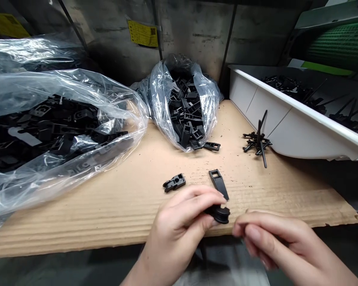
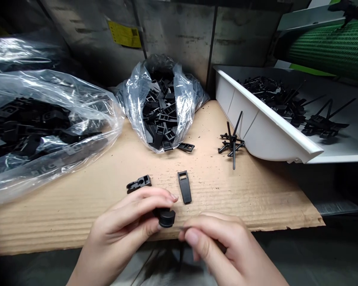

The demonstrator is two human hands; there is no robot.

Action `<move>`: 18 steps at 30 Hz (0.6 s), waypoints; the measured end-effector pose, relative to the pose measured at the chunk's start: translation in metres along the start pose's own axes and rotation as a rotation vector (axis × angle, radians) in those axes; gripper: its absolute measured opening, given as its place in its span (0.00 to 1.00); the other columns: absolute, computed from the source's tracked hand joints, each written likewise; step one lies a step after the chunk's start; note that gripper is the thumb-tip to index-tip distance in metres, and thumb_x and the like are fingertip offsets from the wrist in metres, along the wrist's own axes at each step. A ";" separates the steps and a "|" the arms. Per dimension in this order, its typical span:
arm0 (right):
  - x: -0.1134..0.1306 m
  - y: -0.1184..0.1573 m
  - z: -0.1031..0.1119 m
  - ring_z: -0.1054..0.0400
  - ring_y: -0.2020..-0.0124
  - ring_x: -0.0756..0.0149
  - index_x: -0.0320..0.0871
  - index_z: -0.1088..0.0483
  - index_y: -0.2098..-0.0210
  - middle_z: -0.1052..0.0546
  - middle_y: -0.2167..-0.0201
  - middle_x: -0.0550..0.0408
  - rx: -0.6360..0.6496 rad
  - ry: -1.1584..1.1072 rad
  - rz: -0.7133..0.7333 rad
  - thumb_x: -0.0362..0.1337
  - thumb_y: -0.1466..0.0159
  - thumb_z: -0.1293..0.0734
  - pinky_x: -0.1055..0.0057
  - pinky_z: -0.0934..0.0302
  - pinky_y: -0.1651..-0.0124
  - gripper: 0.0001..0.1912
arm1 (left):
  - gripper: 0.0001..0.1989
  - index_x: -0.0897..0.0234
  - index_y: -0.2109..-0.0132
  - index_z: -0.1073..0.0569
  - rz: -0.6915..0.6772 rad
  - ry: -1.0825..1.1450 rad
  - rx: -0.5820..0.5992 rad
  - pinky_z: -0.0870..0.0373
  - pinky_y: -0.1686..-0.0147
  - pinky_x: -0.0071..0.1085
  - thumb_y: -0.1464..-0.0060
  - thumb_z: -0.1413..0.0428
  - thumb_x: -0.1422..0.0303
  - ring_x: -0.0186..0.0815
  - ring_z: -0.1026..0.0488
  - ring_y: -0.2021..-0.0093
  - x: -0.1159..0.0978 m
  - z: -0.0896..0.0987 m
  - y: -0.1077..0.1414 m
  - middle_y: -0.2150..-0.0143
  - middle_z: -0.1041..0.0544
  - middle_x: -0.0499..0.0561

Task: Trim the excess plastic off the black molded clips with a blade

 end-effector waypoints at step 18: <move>0.014 -0.010 0.002 0.35 0.81 0.74 0.44 0.35 0.77 0.31 0.83 0.63 0.001 0.217 0.156 0.34 0.39 0.43 0.81 0.40 0.77 0.12 | 0.15 0.64 0.58 0.31 -0.220 -0.120 0.021 0.34 0.56 0.23 0.52 0.49 0.84 0.32 0.30 0.57 -0.008 -0.005 0.000 0.59 0.27 0.50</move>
Point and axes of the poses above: each hand's wrist, its own y-axis away from the middle knuckle, its own z-axis out of the back of the hand, x = y × z, the point moved 6 cm from there along -y, towards the middle knuckle
